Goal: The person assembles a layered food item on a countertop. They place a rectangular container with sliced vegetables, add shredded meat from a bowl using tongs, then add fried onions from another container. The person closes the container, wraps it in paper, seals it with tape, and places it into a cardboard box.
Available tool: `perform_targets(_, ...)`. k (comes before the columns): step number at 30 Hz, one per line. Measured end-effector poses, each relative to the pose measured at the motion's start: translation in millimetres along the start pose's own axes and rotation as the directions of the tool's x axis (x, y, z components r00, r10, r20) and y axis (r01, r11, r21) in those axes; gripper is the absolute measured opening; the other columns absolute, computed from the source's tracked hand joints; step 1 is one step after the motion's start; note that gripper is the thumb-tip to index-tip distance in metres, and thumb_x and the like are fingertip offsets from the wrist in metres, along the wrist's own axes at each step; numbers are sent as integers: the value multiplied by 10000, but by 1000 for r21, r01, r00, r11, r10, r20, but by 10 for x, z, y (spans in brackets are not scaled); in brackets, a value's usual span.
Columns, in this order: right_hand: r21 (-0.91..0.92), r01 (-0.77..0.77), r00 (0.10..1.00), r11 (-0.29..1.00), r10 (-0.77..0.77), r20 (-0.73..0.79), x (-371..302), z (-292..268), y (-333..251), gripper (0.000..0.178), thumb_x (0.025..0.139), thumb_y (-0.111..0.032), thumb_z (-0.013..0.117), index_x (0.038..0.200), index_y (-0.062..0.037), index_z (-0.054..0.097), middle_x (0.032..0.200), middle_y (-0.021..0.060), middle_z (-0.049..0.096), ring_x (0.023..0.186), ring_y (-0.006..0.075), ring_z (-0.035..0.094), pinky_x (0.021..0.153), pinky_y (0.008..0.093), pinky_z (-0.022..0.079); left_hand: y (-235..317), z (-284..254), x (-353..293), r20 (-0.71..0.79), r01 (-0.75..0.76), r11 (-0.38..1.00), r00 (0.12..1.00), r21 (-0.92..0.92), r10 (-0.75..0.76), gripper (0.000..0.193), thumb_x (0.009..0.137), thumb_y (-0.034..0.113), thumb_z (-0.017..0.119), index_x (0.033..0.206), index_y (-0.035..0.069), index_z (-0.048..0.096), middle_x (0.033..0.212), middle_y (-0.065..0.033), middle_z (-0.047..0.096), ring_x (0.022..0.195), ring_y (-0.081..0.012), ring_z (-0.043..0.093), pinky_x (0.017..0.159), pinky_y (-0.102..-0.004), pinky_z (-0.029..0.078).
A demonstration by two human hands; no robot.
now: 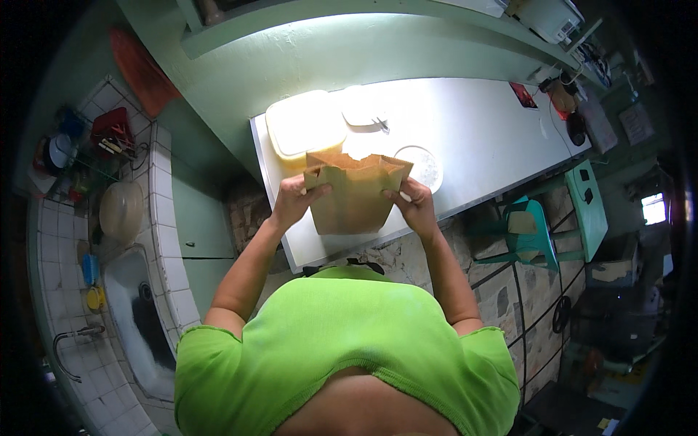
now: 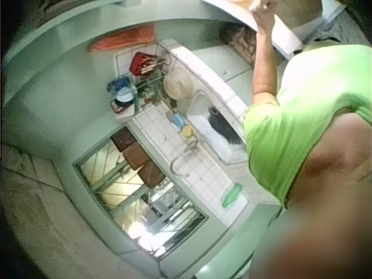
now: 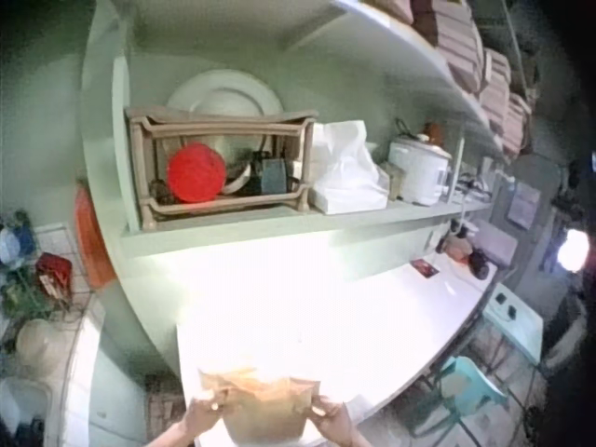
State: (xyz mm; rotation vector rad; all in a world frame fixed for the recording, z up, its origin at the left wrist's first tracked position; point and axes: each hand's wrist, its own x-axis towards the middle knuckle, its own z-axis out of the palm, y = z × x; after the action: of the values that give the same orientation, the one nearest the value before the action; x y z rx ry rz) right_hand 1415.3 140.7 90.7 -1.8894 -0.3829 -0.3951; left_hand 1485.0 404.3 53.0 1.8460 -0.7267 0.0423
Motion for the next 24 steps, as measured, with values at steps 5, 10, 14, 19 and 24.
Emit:
perform_targets(5, -65, 59, 973, 996, -43, 226, 10, 247, -284, 101, 850, -61, 679, 900, 26, 687, 870, 124, 690, 589, 181, 628, 550, 303, 508, -99, -57, 764, 318, 240, 932, 936, -270, -149, 259, 860, 169, 711, 1081, 40, 670, 1133, -67, 615, 1024, -162, 588, 872, -293, 493)
perform_targets(10, -199, 161, 948, 967, -96, 302, 28, 679, -563, 110, 863, -79, 665, 904, 23, 670, 764, 145, 641, 578, 238, 633, 550, 308, 505, -114, 60, 898, 473, 209, 928, 880, -310, -40, 378, 908, 289, 645, 1208, 65, 595, 1321, -80, 494, 1161, -196, 525, 1008, -344, 421)
perform_targets(14, 113, -62, 992, 992, 48, 118, -258, 261, -653, 113, 860, -41, 648, 969, -17, 664, 828, 88, 685, 663, 175, 640, 591, 292, 509, -496, -297, 184, -124, 76, 848, 979, -524, -164, 665, 950, 587, 420, 1300, 25, 476, 1170, -122, 585, 1004, -195, 615, 937, -341, 462)
perform_targets(19, -51, -370, 926, 927, 373, 51, -447, -118, 203, 324, 765, -124, 761, 1052, -42, 633, 1199, 123, 613, 1048, 204, 597, 884, 349, 478, -499, 19, -1013, 84, 107, 982, 989, 155, -121, 642, 674, 330, 832, 1147, 20, 527, 965, -133, 596, 887, -230, 625, 817, -345, 509)
perform_targets(24, 80, -315, 923, 946, 286, 257, -137, 270, 904, 484, 712, -194, 811, 1125, -35, 616, 1375, 124, 455, 1258, 224, 436, 1064, 367, 337, -409, 366, -855, -18, 178, 973, 984, 147, -178, 452, 838, 190, 714, 1217, -4, 562, 1133, -200, 624, 1012, -295, 617, 834, -371, 493)
